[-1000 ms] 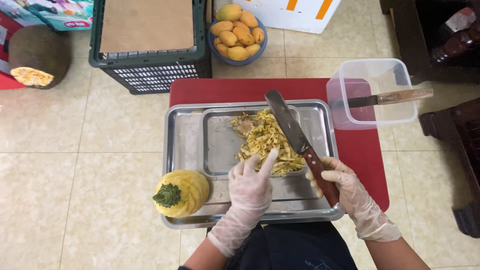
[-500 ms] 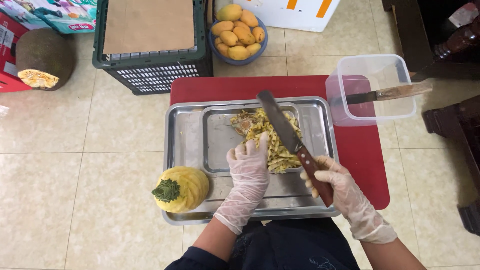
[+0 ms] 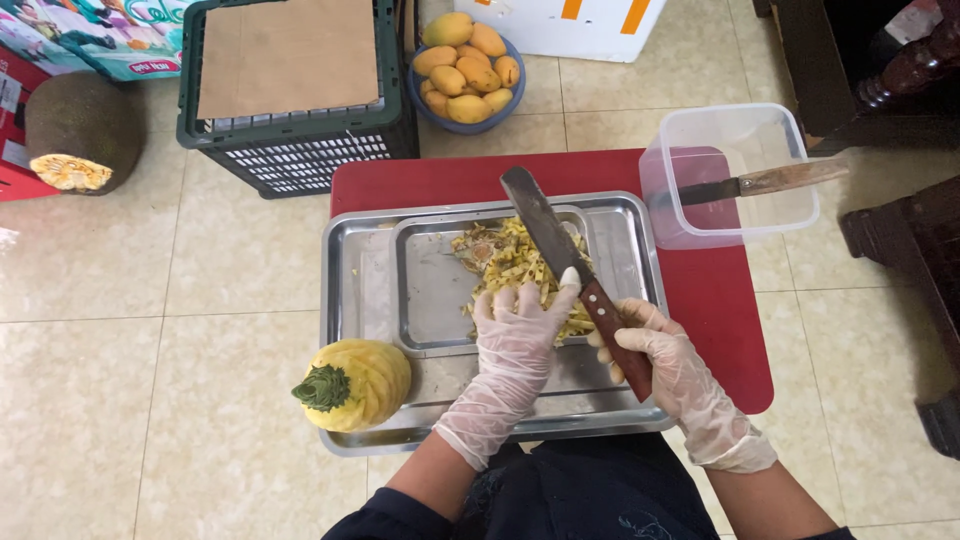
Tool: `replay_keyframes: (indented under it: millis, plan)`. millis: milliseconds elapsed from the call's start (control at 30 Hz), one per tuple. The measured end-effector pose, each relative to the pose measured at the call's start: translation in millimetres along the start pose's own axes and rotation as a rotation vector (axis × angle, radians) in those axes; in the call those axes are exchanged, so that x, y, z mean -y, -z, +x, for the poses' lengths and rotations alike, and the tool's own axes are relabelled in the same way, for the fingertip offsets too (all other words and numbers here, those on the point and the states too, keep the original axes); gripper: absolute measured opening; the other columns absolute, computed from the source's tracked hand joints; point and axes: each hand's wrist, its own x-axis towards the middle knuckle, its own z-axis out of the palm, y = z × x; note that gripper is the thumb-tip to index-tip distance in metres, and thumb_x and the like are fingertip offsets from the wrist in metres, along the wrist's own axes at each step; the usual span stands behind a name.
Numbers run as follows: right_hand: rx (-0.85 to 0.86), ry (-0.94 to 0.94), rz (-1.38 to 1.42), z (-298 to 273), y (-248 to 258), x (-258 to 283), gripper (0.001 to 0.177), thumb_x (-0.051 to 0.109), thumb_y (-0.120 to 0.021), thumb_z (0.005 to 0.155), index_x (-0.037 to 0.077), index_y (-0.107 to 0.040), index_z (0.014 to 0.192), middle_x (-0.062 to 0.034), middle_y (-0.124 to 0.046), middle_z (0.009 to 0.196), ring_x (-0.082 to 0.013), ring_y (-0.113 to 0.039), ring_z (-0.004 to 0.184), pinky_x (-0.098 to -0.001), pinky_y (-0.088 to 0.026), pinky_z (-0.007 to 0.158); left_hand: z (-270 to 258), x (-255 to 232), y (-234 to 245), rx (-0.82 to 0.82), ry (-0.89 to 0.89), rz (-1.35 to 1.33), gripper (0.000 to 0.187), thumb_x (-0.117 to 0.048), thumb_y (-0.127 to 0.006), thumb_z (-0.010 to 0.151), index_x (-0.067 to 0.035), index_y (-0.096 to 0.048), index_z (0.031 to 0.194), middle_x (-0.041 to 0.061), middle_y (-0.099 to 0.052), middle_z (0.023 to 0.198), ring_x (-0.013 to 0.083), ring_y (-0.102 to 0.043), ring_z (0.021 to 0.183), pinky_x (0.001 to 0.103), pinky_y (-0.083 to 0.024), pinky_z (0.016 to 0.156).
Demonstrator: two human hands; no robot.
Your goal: Peeling and removing the eyes of a pineapple using a knife and cleaning the workspace
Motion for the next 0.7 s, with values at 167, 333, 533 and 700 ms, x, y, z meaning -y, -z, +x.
replay_keyframes:
  millis: [167, 333, 533, 700]
  plan:
    - [-0.036, 0.019, 0.007, 0, 0, 18, 0.040, 0.000, -0.066, 0.082, 0.000, -0.065, 0.122, -0.0328, -0.073, 0.088, -0.0420, -0.075, 0.067, -0.0419, -0.057, 0.040, -18, 32, -29, 0.215, 0.121, 0.018, 0.038, -0.017, -0.077, 0.076, -0.027, -0.056, 0.106, 0.007, -0.060, 0.089, 0.0337, -0.064, 0.092, 0.060, -0.047, 0.088]
    - [-0.035, 0.024, 0.005, -2, -4, 22, 0.039, 0.001, -0.066, 0.082, 0.000, -0.065, 0.121, -0.0316, -0.073, 0.089, -0.0402, -0.074, 0.068, -0.0407, -0.057, 0.042, 6, 36, -16, -0.091, 0.077, 0.024, 0.021, -0.027, -0.078, 0.065, -0.025, -0.058, 0.070, 0.003, -0.056, 0.081, 0.0286, -0.059, 0.083, 0.052, -0.046, 0.080]
    - [-0.011, 0.025, -0.008, -7, -4, 15, 0.040, 0.002, -0.068, 0.081, -0.001, -0.067, 0.121, -0.0323, -0.072, 0.088, -0.0427, -0.074, 0.067, -0.0433, -0.056, 0.040, 44, 11, 16, 0.331, 0.252, -0.029, 0.086, -0.003, -0.080, 0.083, -0.038, -0.045, 0.154, 0.013, -0.069, 0.103, 0.0360, -0.069, 0.106, 0.064, -0.048, 0.097]
    - [-0.041, 0.018, 0.043, -12, -9, 26, 0.040, 0.003, -0.066, 0.081, 0.001, -0.066, 0.121, -0.0310, -0.072, 0.088, -0.0411, -0.074, 0.068, -0.0420, -0.057, 0.043, -27, 36, -69, 0.334, 0.183, 0.016, 0.072, -0.027, -0.084, 0.053, -0.024, -0.064, 0.122, 0.010, -0.064, 0.097, 0.0378, -0.061, 0.104, 0.065, -0.040, 0.097]
